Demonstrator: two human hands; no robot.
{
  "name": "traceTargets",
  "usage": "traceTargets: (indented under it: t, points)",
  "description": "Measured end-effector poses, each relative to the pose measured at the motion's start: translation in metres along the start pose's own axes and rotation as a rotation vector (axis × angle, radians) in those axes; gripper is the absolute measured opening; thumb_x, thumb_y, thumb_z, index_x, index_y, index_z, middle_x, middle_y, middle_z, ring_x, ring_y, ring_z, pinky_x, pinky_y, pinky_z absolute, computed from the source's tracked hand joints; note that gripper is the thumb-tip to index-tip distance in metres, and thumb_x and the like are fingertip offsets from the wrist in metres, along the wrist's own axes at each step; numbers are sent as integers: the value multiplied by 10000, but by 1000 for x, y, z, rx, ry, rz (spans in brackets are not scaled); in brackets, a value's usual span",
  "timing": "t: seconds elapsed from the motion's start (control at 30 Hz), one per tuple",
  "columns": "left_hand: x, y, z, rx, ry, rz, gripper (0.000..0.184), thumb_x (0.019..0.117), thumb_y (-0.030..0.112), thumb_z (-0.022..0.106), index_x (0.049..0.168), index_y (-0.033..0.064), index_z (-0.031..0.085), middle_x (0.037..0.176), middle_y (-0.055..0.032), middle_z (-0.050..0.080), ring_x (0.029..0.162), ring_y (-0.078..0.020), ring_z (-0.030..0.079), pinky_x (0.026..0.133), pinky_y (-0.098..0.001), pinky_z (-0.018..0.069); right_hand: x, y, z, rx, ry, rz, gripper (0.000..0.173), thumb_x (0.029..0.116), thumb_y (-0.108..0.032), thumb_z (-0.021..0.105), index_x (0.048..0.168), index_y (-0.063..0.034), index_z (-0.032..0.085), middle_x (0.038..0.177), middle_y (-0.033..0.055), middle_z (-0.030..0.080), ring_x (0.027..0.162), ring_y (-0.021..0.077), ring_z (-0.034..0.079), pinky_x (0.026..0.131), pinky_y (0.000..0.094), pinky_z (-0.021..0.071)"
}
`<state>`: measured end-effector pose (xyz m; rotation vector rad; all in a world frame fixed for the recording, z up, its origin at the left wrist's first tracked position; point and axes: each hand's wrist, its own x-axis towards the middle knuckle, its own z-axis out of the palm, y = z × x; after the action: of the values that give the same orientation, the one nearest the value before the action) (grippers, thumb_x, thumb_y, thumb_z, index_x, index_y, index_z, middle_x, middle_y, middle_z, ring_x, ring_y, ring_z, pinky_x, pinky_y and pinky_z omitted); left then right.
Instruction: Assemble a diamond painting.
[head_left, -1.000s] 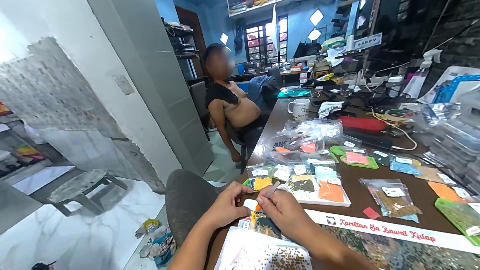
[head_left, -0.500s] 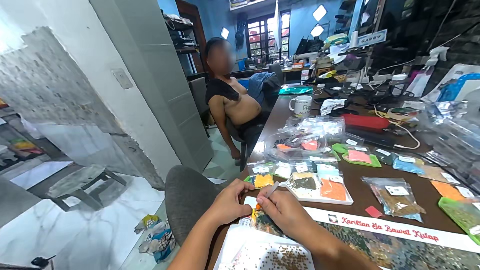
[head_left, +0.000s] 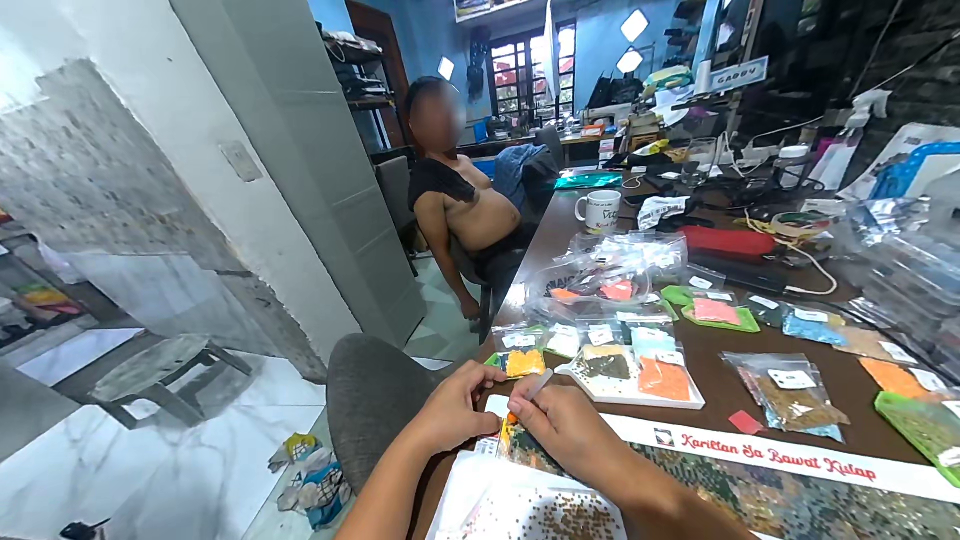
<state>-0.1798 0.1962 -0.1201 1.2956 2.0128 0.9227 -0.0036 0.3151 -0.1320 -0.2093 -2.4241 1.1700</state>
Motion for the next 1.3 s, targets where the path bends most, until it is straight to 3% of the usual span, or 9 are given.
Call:
traceTargets:
  t: [0.53,1.3]
  points:
    - [1,-2,1,-13,8,-16,535,757,140,789,1268,110,634,1213,-43,578,1020,-136,581,859,-329,505,0,0,-1,20,-19,12,349,1084,-295,467,1030,-9,659,782,78,601,690,128,554,664,279,472]
    - [1,-3,0,-36,6,0,534,753,141,789,1262,109,633,1185,-29,574,986,-108,573,835,-288,500,1,-2,-1,0,-24,1,350,1087,-288,462,1037,-9,667,798,83,609,704,128,556,672,274,469]
